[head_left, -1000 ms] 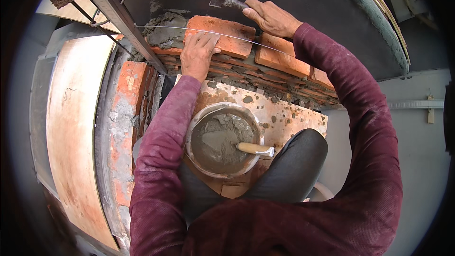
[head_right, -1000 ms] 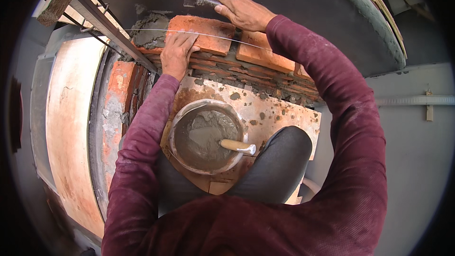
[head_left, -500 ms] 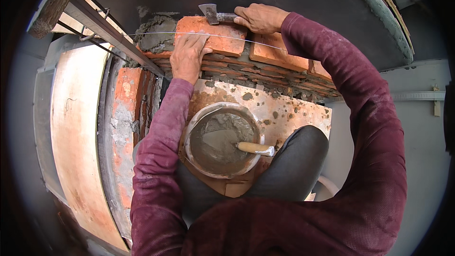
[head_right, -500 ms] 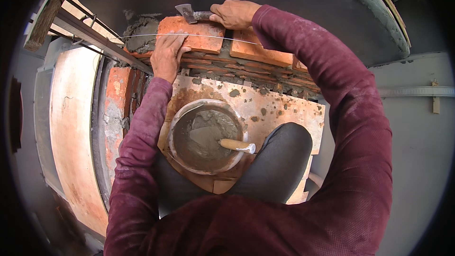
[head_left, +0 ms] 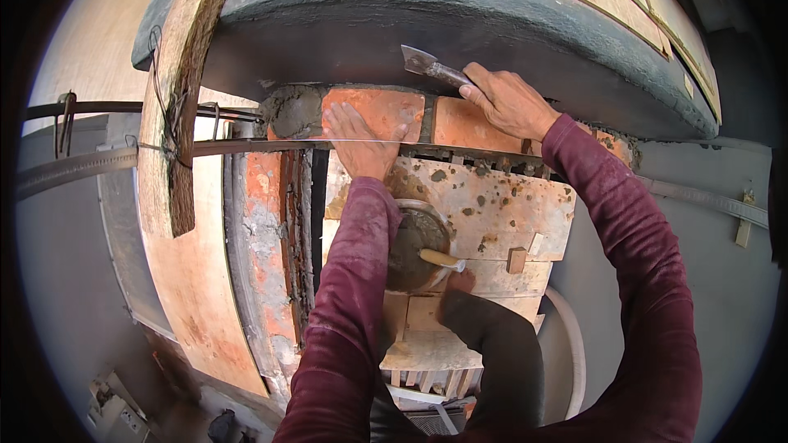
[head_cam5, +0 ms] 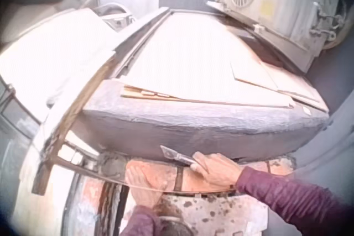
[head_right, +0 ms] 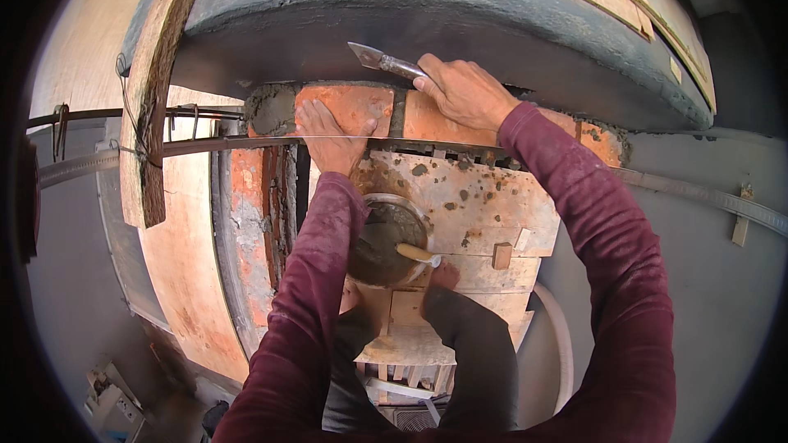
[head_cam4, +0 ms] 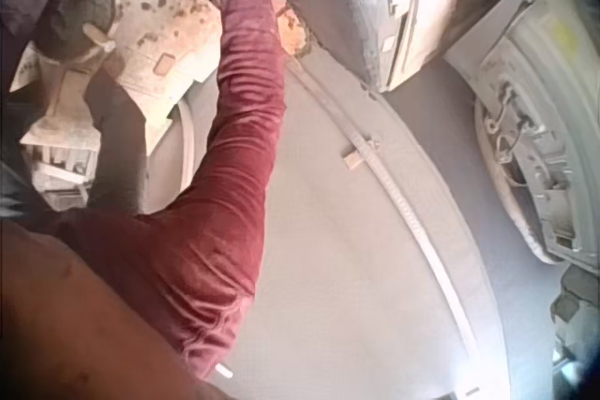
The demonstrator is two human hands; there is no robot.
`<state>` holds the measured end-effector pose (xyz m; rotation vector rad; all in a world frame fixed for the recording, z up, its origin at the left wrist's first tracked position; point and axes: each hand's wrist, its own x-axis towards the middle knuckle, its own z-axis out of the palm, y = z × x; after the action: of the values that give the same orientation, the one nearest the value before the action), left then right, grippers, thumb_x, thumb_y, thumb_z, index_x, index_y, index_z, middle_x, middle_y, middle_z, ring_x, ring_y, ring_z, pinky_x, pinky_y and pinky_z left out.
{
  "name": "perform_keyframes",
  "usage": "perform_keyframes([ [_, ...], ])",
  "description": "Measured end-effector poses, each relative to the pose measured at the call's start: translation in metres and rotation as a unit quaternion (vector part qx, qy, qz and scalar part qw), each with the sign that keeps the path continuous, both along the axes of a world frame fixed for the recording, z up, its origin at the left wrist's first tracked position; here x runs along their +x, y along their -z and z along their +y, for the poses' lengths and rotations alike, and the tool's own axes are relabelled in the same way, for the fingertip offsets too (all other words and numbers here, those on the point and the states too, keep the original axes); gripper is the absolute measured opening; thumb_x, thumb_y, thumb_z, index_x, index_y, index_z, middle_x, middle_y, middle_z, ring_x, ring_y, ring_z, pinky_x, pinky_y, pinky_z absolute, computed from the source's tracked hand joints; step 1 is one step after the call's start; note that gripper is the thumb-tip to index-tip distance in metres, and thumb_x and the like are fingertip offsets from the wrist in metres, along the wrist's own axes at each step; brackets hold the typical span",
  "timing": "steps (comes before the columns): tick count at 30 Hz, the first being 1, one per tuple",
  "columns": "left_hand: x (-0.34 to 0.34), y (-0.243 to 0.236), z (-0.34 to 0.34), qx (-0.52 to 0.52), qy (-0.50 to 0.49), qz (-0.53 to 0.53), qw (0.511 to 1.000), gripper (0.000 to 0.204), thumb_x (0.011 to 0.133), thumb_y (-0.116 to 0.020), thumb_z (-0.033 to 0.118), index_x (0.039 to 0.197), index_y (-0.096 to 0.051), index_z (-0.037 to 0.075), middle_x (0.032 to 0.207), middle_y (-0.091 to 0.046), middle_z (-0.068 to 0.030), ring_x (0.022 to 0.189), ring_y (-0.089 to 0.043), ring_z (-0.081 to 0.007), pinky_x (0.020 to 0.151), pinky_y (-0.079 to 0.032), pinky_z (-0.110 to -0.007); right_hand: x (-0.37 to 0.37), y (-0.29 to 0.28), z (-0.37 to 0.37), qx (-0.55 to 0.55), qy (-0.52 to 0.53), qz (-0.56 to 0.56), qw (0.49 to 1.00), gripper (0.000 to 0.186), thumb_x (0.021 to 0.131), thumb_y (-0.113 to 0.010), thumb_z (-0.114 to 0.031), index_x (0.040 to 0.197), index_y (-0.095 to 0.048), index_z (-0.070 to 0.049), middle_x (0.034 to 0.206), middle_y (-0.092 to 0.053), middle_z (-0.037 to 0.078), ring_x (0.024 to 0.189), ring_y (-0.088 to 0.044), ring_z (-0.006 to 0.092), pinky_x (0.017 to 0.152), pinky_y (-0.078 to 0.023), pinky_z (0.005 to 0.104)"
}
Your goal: The person applies mortar to a row of bricks using a trowel and then positions and levels a new brick on top, using a hammer for adjustment.
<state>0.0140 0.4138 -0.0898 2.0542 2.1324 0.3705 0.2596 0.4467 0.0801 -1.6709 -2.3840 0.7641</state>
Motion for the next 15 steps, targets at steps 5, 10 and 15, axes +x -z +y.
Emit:
perform_keyframes([
  [5, 0.005, 0.004, 0.009, -0.005, 0.009, 0.011, 1.000, 0.120, 0.078, -0.062, 0.076, 0.151, -0.024, -0.011, 0.159, -0.019, -0.0317, 0.150, -0.011, -0.0460, 0.121, -0.008, -0.058, -0.001, 0.008, 0.005, -0.074, 0.001, -0.028, 0.997, 0.036, 0.107, -0.042, -0.036, 0.110, -0.049, 0.000, 0.077, -0.060, 0.029, 0.078, -0.060, 0.0488, 0.068, -0.045, 0.0533],
  [10, 0.005, -0.009, 0.013, -0.030, 0.009, 0.010, 0.999, 0.120, 0.077, -0.064, 0.075, 0.150, -0.026, -0.013, 0.157, -0.023, -0.0331, 0.149, -0.014, -0.0477, 0.120, -0.011, -0.060, -0.018, 0.042, 0.012, -0.054, -0.041, -0.018, 0.998, 0.036, 0.107, -0.042, -0.034, 0.111, -0.050, 0.001, 0.079, -0.063, 0.028, 0.081, -0.062, 0.0487, 0.071, -0.048, 0.0536],
  [15, 0.008, -0.009, 0.017, 0.022, 0.011, 0.042, 0.999, 0.117, 0.073, -0.068, 0.074, 0.141, -0.037, -0.015, 0.149, -0.033, -0.0324, 0.142, -0.026, -0.0472, 0.114, -0.020, -0.060, -0.027, 0.071, 0.015, -0.050, -0.045, -0.012, 0.998, 0.033, 0.106, -0.044, -0.033, 0.111, -0.051, -0.002, 0.076, -0.064, 0.027, 0.079, -0.063, 0.0484, 0.070, -0.049, 0.0542],
])
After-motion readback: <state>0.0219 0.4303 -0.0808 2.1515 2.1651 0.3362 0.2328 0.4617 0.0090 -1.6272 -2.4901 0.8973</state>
